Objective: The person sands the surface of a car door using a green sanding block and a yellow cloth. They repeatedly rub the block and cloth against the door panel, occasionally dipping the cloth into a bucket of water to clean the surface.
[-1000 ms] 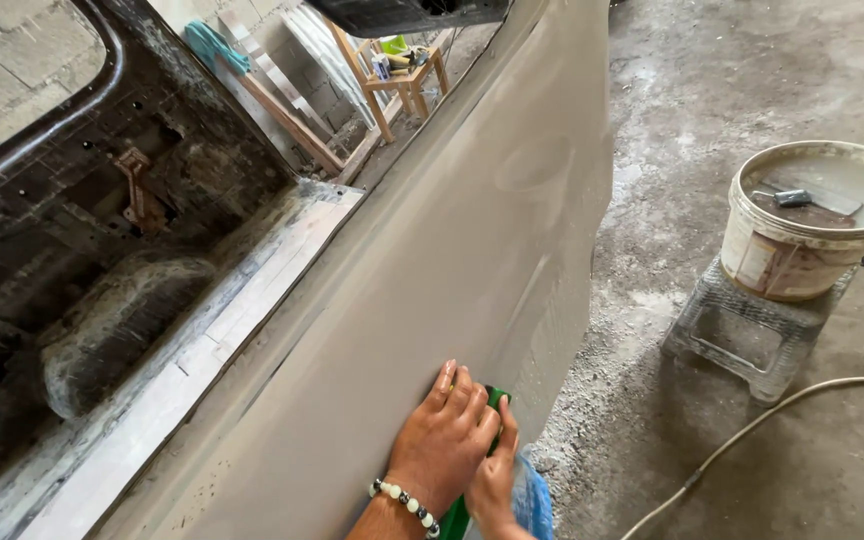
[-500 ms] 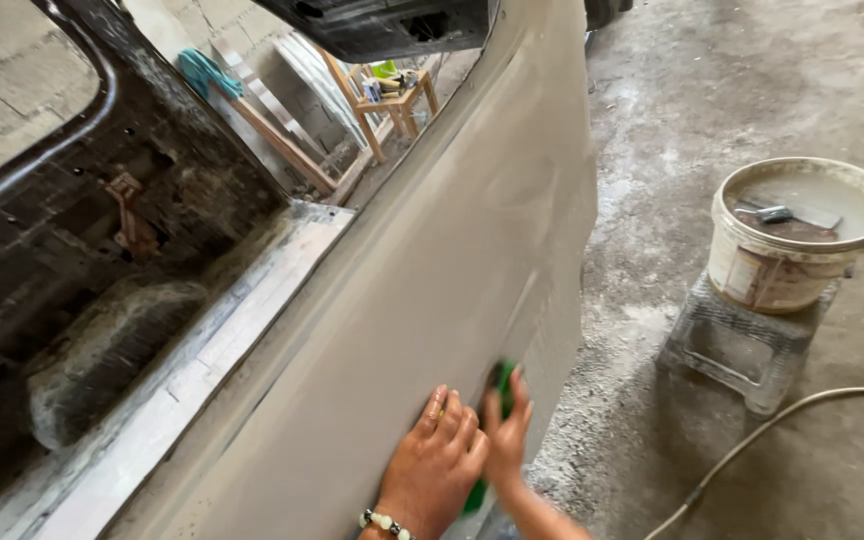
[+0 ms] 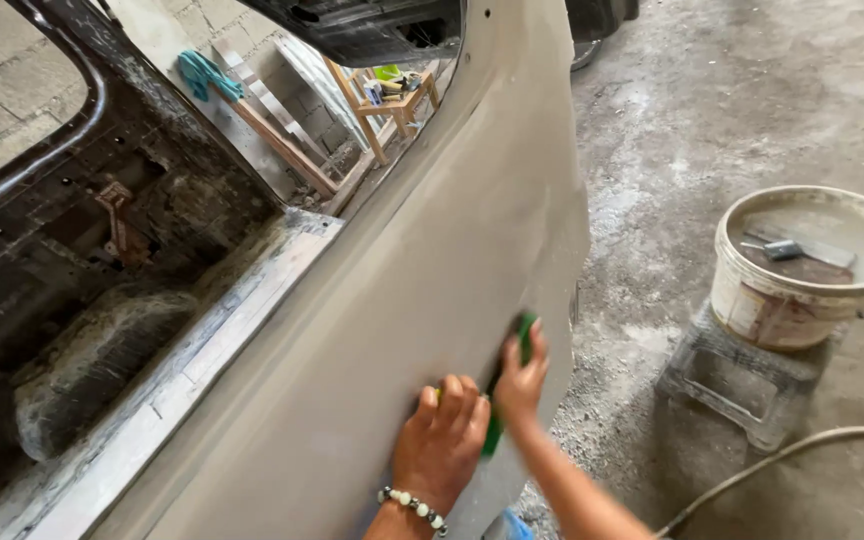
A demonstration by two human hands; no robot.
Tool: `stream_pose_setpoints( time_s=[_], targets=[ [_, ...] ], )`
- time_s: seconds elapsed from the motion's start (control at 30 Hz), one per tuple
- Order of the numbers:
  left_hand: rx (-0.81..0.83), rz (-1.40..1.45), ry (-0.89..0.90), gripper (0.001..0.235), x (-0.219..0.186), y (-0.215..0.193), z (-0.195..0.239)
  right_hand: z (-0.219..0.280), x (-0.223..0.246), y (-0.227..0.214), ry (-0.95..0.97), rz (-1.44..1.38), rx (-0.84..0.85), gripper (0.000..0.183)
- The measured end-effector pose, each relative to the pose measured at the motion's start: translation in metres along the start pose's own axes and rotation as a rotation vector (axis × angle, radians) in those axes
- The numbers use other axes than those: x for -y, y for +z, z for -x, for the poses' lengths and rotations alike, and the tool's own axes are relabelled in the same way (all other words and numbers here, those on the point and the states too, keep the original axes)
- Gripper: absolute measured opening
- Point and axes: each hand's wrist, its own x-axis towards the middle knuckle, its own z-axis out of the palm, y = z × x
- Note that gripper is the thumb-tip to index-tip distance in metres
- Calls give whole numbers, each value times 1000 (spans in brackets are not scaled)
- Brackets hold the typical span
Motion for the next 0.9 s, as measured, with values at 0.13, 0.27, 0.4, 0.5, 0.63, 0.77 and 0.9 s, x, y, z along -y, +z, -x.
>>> stream_pose_setpoints(
  time_s=[0.13, 0.27, 0.4, 0.5, 0.63, 0.77, 0.9],
  targets=[
    [123, -53, -64, 19, 2, 17, -50, -103, -2, 2, 37, -1, -70, 58],
    [89, -126, -12, 21, 6, 45, -94, -2, -9, -1, -86, -215, 28, 63],
    [57, -75, 67, 22, 20, 53, -129, -75, -11, 1, 92, 2, 14, 65],
    [-1, 8, 72, 22, 30, 57, -142, -173, -11, 13, 129, 42, -69, 59],
    [56, 57, 68, 18, 14, 57, -145, -117, -8, -10, -60, -97, 3, 61],
    [3, 70, 9, 23, 11, 74, -158, -51, 14, -11, -140, -198, 141, 78],
    [-12, 68, 43, 21, 17, 59, -151, -183, -9, 6, -1, 3, -50, 56]
  ],
)
